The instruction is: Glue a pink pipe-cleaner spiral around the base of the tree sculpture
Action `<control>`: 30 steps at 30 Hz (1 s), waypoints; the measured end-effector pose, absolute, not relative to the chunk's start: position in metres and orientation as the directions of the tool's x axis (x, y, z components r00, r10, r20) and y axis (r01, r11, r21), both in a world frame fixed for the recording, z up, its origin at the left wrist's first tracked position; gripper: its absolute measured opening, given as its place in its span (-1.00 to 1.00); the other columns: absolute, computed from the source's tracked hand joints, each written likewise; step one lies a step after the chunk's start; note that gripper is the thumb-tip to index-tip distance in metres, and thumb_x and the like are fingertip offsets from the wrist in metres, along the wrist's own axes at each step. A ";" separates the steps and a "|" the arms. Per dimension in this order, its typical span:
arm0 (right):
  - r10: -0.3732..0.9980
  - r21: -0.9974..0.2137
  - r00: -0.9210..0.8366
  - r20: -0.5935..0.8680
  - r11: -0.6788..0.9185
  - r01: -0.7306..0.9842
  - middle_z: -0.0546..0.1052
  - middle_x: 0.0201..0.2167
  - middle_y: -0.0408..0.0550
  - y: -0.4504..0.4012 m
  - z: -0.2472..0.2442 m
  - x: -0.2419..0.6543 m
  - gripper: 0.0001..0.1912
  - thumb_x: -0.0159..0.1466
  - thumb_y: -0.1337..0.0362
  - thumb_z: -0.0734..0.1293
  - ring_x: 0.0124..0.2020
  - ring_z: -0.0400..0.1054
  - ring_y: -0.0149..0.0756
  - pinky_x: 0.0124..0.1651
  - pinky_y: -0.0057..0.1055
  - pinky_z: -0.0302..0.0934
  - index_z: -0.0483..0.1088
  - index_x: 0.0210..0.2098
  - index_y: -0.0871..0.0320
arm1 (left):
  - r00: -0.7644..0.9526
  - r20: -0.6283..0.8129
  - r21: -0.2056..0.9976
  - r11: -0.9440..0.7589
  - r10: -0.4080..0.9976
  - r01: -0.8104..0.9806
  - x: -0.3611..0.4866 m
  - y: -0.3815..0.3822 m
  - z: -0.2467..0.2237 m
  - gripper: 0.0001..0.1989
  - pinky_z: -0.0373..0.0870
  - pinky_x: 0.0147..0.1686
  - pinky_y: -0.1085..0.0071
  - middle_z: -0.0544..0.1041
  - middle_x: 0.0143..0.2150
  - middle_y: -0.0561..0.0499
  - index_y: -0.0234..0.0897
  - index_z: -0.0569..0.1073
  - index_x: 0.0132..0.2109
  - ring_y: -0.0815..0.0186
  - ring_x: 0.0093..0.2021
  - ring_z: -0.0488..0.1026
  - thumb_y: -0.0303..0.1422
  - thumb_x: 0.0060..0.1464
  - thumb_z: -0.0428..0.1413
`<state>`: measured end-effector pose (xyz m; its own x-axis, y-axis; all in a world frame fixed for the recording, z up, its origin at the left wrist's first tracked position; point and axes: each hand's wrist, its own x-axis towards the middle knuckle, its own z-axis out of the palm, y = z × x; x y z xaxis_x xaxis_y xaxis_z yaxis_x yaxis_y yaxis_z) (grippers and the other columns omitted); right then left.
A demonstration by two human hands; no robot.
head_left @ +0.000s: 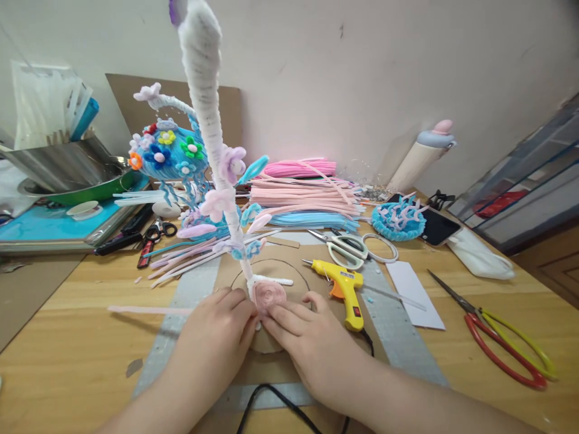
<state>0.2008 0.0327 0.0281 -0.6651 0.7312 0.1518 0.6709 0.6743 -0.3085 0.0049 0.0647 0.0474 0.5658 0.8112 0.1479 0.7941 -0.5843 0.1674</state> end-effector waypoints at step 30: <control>0.715 -0.204 -0.688 0.124 0.697 0.688 0.37 0.17 0.07 0.031 0.019 0.198 -0.52 0.33 0.36 0.17 0.21 0.12 -0.17 0.13 -0.09 -0.07 0.16 0.23 0.27 | 0.463 0.250 0.292 -0.522 0.850 0.801 -0.004 0.033 0.018 -0.74 0.51 -0.34 0.33 0.60 -0.18 -0.07 -0.21 0.43 -0.07 0.22 -0.31 0.57 -0.42 0.18 -0.10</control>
<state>0.1980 0.0311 0.0191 -0.6876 0.7154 0.1243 0.6879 0.6966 -0.2039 -0.0035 0.0331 0.0182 0.4630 0.8503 0.2504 0.8012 -0.5222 0.2920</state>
